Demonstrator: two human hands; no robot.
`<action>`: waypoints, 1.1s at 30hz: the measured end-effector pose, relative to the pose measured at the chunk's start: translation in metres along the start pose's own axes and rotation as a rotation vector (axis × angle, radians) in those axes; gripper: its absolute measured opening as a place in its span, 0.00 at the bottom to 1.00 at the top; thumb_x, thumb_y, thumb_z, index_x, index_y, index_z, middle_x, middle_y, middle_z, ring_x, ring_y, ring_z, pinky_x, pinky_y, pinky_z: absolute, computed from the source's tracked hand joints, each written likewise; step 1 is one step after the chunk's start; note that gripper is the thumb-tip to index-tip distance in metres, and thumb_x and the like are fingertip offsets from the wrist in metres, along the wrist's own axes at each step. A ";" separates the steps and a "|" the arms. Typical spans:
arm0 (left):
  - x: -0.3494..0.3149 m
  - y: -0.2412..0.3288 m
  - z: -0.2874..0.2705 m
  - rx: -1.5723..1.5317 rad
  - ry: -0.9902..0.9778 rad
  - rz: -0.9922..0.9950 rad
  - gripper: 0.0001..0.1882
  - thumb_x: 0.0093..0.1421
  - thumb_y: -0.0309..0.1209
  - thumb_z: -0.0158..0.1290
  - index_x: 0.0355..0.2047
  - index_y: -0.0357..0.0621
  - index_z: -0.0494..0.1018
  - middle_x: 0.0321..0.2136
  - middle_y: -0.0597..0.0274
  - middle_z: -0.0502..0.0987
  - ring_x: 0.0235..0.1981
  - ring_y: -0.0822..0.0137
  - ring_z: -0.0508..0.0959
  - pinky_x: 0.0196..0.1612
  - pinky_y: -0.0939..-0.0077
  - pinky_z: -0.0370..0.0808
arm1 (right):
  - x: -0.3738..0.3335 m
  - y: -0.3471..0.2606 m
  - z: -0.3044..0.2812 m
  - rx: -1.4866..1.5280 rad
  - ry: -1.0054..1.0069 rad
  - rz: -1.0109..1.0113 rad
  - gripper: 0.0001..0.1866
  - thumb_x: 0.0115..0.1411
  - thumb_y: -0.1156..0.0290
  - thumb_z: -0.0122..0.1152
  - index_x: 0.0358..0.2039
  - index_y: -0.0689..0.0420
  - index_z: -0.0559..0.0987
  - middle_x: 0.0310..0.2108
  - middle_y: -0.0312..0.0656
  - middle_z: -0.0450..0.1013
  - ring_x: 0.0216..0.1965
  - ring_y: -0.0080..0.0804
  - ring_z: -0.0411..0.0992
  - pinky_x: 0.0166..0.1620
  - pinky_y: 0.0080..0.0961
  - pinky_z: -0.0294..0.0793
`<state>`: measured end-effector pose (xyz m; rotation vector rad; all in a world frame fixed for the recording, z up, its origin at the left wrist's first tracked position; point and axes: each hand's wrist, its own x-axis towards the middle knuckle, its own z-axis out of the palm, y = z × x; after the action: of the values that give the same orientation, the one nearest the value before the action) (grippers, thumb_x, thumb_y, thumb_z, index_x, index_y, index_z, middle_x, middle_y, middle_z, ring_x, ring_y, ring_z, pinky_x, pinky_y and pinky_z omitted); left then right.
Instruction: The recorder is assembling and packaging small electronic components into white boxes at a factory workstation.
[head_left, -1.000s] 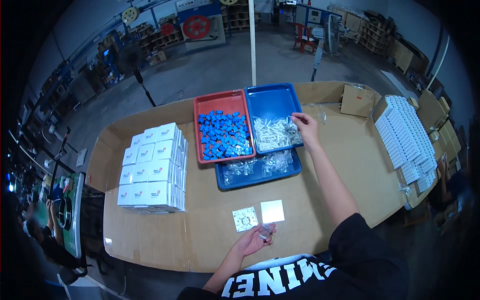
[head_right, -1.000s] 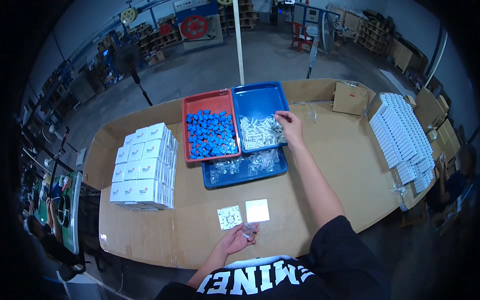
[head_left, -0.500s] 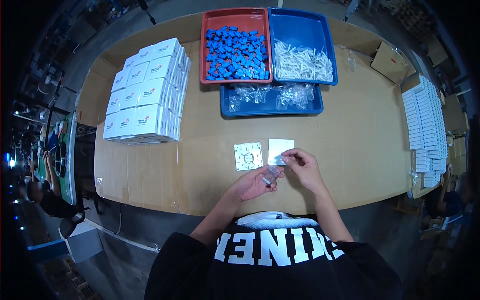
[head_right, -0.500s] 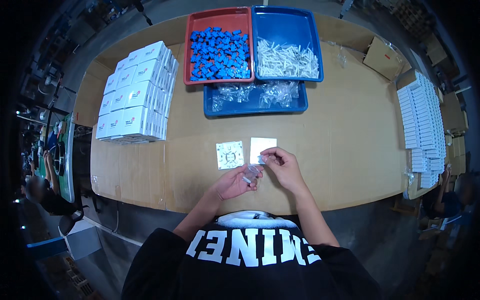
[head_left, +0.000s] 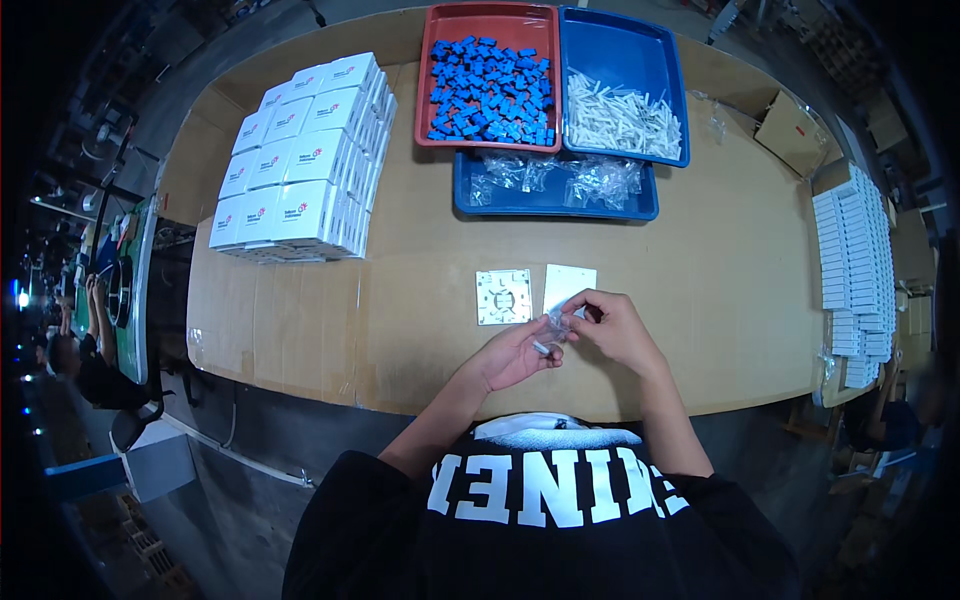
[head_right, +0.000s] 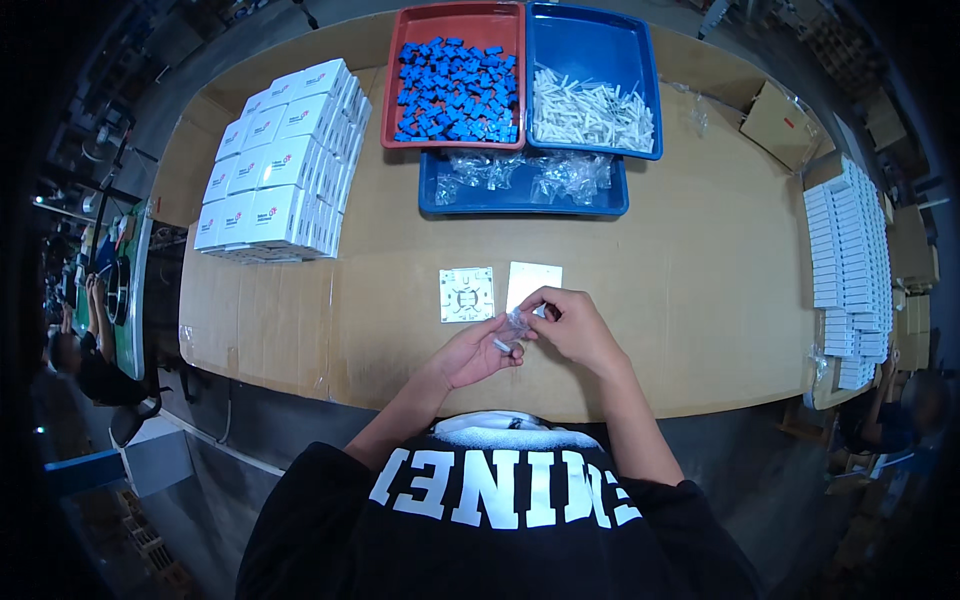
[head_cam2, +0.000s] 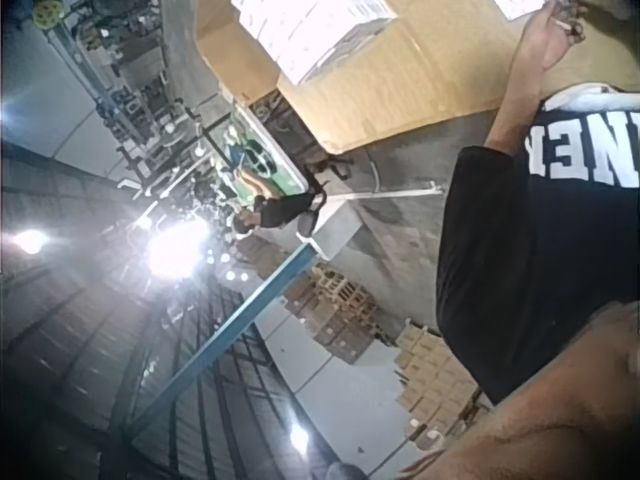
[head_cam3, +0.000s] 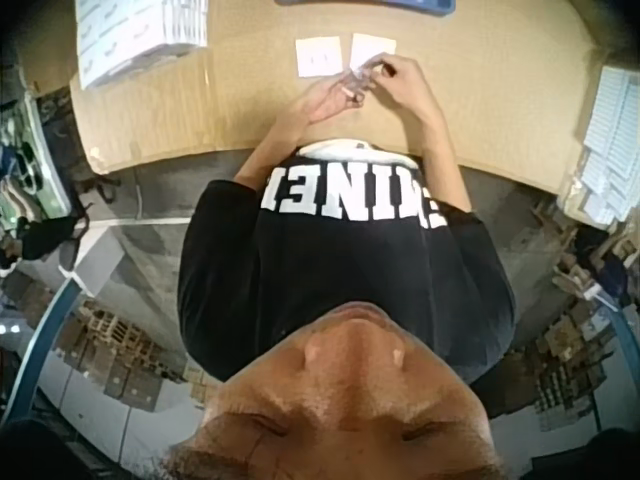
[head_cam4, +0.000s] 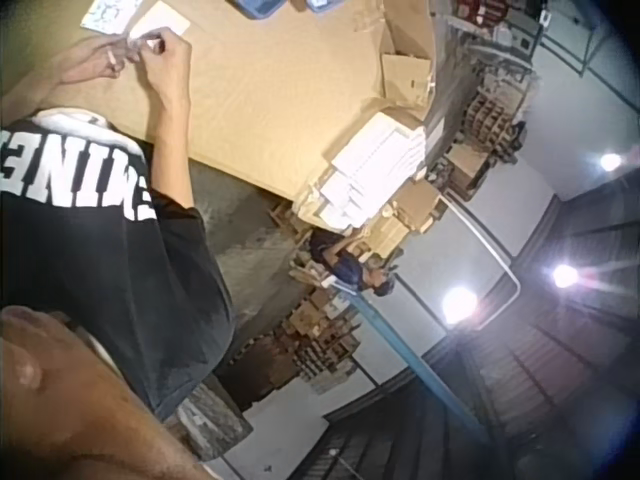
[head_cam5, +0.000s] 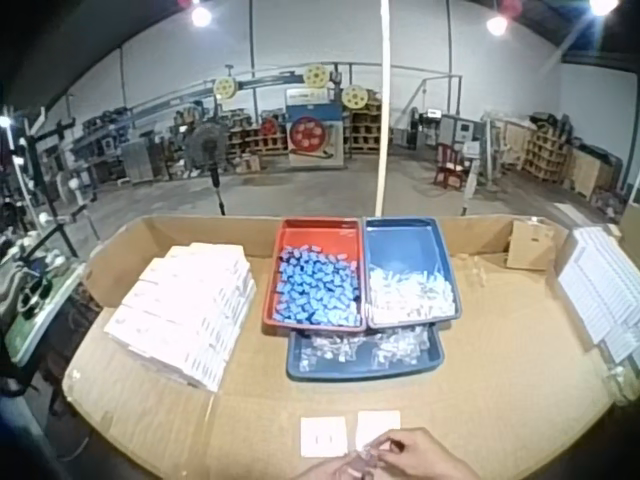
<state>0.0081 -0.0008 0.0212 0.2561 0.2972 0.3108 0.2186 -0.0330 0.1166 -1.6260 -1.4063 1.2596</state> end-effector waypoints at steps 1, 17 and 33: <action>0.000 0.000 0.000 0.002 0.001 -0.001 0.24 0.78 0.46 0.37 0.61 0.42 0.68 0.53 0.55 0.78 0.41 0.65 0.78 0.53 0.65 0.75 | 0.001 -0.001 -0.001 -0.036 0.000 -0.016 0.07 0.60 0.74 0.68 0.38 0.61 0.85 0.19 0.35 0.73 0.22 0.18 0.65 0.27 0.21 0.65; 0.001 -0.001 -0.018 0.011 -0.103 -0.027 0.19 0.77 0.42 0.42 0.53 0.41 0.73 0.43 0.58 0.80 0.42 0.64 0.81 0.52 0.63 0.75 | 0.013 0.008 -0.003 -0.088 -0.401 -0.194 0.09 0.64 0.75 0.59 0.40 0.65 0.85 0.52 0.48 0.77 0.45 0.40 0.77 0.50 0.32 0.77; 0.002 0.001 -0.015 -0.006 -0.100 -0.034 0.19 0.77 0.44 0.42 0.53 0.43 0.72 0.45 0.60 0.78 0.42 0.65 0.78 0.51 0.64 0.75 | 0.005 -0.009 0.005 -0.060 -0.394 -0.091 0.13 0.70 0.68 0.58 0.36 0.64 0.85 0.56 0.51 0.74 0.54 0.40 0.74 0.55 0.34 0.76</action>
<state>0.0051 0.0033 0.0071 0.2598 0.2014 0.2644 0.2107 -0.0269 0.1218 -1.3812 -1.7458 1.5557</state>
